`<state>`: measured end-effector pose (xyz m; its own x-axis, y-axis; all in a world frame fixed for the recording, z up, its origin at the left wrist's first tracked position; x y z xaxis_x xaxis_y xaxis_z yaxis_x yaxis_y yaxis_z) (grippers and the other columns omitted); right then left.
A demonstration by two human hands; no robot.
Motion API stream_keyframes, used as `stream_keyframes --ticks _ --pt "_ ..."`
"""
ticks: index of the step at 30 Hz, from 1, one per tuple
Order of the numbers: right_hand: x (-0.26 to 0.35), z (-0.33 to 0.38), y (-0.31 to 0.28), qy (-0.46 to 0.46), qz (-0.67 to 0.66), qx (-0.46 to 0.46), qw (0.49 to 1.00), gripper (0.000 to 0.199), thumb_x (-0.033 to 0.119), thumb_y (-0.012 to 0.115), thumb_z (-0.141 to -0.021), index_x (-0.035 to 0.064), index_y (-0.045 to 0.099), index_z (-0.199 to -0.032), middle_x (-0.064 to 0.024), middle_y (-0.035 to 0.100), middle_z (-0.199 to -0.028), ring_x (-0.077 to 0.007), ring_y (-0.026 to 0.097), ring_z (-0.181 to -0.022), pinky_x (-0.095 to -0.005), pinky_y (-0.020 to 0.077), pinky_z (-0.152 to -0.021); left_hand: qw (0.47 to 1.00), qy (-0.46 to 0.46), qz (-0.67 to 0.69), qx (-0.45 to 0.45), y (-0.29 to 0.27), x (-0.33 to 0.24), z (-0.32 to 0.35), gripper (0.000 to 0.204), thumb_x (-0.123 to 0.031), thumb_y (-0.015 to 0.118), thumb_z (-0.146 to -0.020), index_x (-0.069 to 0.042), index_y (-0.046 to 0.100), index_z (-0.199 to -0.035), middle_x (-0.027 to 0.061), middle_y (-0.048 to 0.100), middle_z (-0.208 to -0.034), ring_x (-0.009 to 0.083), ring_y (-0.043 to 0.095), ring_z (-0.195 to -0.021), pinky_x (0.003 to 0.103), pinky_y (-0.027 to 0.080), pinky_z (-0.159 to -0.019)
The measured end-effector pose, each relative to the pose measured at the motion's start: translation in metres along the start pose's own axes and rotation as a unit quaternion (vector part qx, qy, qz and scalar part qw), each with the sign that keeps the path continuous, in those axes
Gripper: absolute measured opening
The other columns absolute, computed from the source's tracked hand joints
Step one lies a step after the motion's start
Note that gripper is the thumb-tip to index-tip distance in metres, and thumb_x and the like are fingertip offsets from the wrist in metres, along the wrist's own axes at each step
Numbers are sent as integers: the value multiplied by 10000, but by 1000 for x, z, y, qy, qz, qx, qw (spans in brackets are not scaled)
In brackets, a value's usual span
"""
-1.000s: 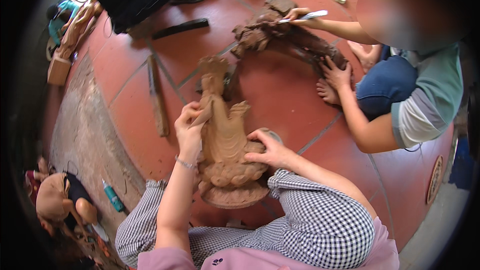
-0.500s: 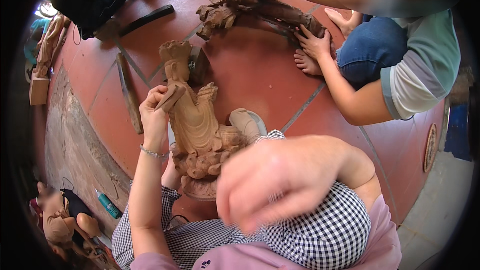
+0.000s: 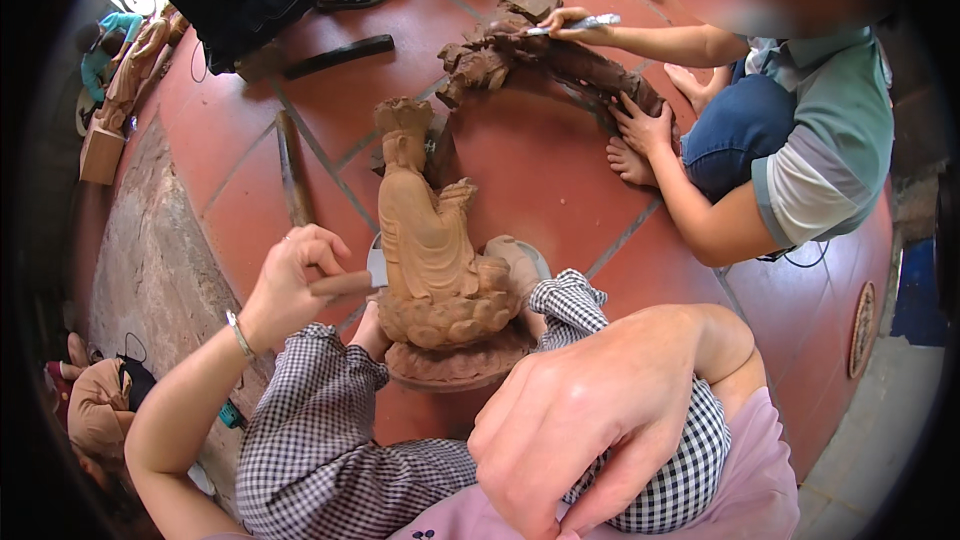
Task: The person carves a wooden sculpture of a seated figure using a small carving tool. They refine the details of the figure's clothing and base while sitting on the floor in a workshop.
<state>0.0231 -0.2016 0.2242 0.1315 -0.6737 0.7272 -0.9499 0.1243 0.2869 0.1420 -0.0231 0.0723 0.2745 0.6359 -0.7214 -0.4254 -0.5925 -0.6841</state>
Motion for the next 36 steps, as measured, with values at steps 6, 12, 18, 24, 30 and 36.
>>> stream_keyframes --ticks 6,12,18,24,30,36 --pt "-2 -24 1 56 77 14 995 70 65 666 -862 0 641 -853 -112 628 -799 -295 618 -763 -380 494 -686 996 17 90 22 40 -3 7 336 -179 912 -724 -39 609 -688 85 690 -993 239 640 -1003 376 510 -882" --pt "15 -49 -16 -10 90 -10 996 102 63 711 -866 -19 650 -872 -87 643 -807 -208 621 -733 -323 485 -640 974 -35 220 50 65 -6 -14 187 -108 820 -820 9 677 -854 72 659 -1049 153 615 -976 318 512 -870" --pt "-38 -41 -75 219 385 -5 897 148 102 748 -863 38 667 -970 -109 682 -1024 -219 678 -937 -342 546 -807 893 -88 437 52 81 -12 -14 175 -40 661 -904 9 675 -1071 -1 694 -946 81 632 -803 209 504 -687" --pt "-109 10 -109 226 683 53 693 329 177 734 -725 54 638 -1015 -76 618 -953 -241 599 -893 -386 525 -797 777 -195 596 64 136 34 1 220 -61 503 -1029 8 660 -1166 78 705 -1104 126 676 -1000 261 558 -858" --pt "-98 17 -112 174 736 -15 655 291 192 748 -745 83 628 -987 -29 649 -949 -234 616 -926 -398 508 -829 726 -187 662 28 124 38 6 306 -211 490 -1061 3 669 -1188 73 721 -1081 141 687 -938 283 537 -874" --pt "-100 34 -109 241 697 -82 671 296 173 736 -787 113 639 -1061 -27 699 -965 -223 677 -990 -406 506 -882 706 -169 687 30 129 36 3 392 -294 425 -1075 4 668 -1152 116 718 -1110 197 688 -1000 351 534 -913"
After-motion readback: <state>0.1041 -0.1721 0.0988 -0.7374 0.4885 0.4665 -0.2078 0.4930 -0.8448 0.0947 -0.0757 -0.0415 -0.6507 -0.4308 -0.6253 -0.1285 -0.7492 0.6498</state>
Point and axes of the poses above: each hand's wrist, its own z-axis away from the middle knuckle, its own y-axis out of the palm, x = y × z, the point moved 10 cm from there along -z, towards the middle knuckle
